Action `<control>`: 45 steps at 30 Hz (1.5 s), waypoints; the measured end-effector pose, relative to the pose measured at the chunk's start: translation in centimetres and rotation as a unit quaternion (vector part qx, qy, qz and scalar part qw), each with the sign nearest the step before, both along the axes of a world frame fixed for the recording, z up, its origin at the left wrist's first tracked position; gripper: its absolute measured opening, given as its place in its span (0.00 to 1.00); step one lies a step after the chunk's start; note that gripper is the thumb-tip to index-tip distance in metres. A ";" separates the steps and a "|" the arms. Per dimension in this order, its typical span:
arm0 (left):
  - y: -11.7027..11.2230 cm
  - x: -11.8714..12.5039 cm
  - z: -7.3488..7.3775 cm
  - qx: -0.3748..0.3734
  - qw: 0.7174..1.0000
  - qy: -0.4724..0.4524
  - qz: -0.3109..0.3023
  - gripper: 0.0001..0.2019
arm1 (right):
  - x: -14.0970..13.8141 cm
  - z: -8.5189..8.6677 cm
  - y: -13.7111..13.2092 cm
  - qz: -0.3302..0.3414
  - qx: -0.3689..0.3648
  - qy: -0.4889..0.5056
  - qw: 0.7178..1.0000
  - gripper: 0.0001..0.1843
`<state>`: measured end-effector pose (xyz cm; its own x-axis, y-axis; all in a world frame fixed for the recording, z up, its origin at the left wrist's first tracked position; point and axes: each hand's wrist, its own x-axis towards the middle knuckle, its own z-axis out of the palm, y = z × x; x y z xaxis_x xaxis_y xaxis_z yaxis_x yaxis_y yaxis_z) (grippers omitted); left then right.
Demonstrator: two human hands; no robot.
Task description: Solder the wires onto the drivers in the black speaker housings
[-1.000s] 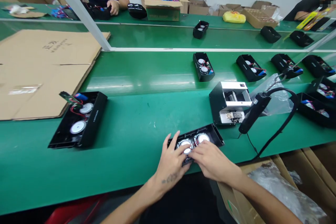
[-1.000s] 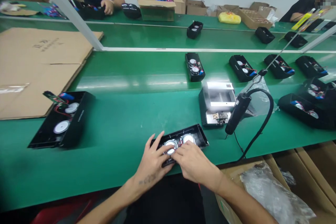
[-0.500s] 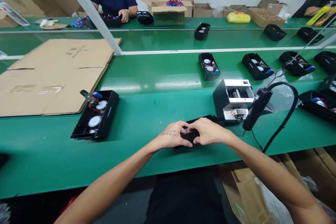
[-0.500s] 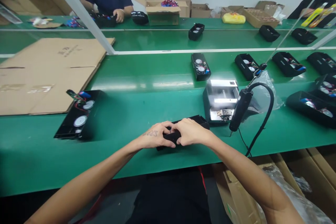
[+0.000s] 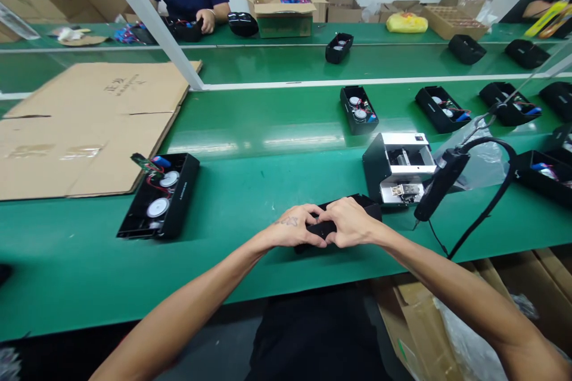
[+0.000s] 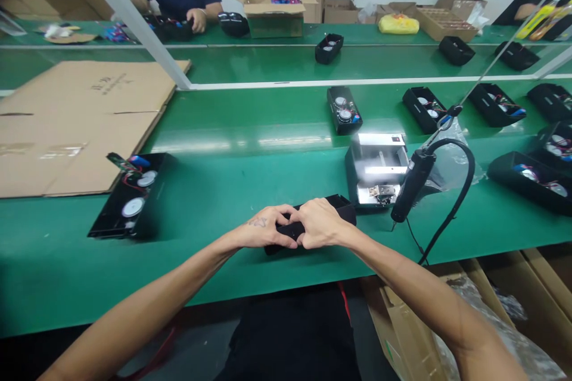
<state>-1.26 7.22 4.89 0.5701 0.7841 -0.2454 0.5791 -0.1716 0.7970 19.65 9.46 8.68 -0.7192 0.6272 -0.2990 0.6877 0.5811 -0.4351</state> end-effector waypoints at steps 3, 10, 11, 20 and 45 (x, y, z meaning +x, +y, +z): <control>-0.5 0.1 0.0 0.034 0.999 0.009 -0.005 0.16 | 0.5 0.4 -0.8 0.007 0.002 0.005 1.000 0.23; -6.8 1.4 -2.0 0.259 0.964 0.054 -0.013 0.06 | 8.0 0.0 -4.8 -0.279 0.260 0.339 0.860 0.17; -7.8 1.6 -2.6 0.311 0.948 0.065 -0.017 0.06 | 9.5 -0.4 -4.8 -0.372 0.321 0.345 0.800 0.18; -9.5 1.8 -4.2 0.419 0.903 0.091 -0.023 0.11 | 16.4 -3.9 -1.1 -0.558 0.288 0.310 0.713 0.29; -7.2 0.8 -6.2 0.457 0.887 0.054 -0.019 0.14 | 12.5 0.6 1.0 -0.487 0.104 0.535 0.683 0.17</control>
